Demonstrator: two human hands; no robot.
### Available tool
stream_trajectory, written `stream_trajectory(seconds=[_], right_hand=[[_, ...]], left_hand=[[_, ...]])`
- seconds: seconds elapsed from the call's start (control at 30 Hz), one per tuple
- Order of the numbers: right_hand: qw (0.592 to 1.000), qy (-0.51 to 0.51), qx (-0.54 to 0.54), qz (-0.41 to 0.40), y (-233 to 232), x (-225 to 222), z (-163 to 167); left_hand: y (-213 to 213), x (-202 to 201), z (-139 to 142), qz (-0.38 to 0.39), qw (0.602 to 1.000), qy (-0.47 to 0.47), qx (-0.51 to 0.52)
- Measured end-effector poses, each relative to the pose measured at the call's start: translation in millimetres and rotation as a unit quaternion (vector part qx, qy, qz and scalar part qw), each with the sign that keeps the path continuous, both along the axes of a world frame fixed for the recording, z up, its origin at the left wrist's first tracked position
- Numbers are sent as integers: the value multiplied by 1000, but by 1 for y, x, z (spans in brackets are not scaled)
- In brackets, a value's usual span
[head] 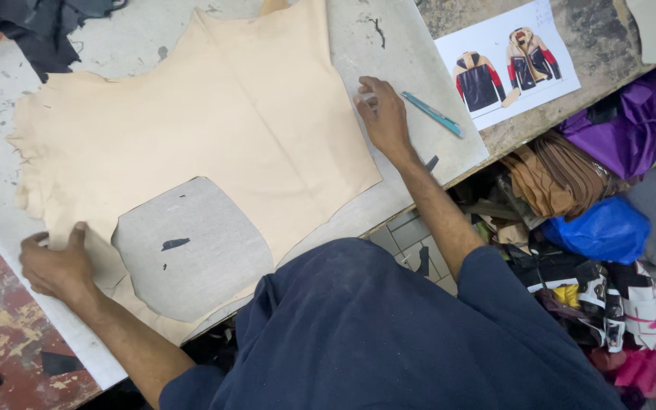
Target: The person cuts a large piece of beige fabric on a workbench using a rotary cutter. They repeatedly position the fabric, cut along straight lines, and set aside the cut pieces. A printed reference image of a jacket is visible on the table.
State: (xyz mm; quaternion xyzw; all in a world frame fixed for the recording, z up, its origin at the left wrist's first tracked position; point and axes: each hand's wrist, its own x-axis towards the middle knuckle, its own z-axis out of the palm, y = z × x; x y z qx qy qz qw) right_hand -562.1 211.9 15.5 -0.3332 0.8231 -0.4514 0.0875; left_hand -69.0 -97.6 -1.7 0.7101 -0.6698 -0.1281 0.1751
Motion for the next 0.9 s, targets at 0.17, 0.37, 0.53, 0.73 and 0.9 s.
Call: stream_trajectory(seconds=[0.17, 0.37, 0.53, 0.73, 0.9], right_hand=[[988, 131, 84, 24, -64, -6, -6], [981, 121, 128, 77, -108, -5, -3], [991, 20, -54, 120, -117, 11, 21], [977, -152, 78, 131, -92, 29, 37], [978, 22, 47, 203, -81, 43, 35]], left_hand=[[23, 5, 14, -48, 976, 211, 27], [26, -13, 46, -125, 881, 457, 25], [15, -9, 61, -121, 915, 383, -35], [21, 9, 48, -16, 926, 365, 93], [49, -12, 50, -137, 925, 353, 36]])
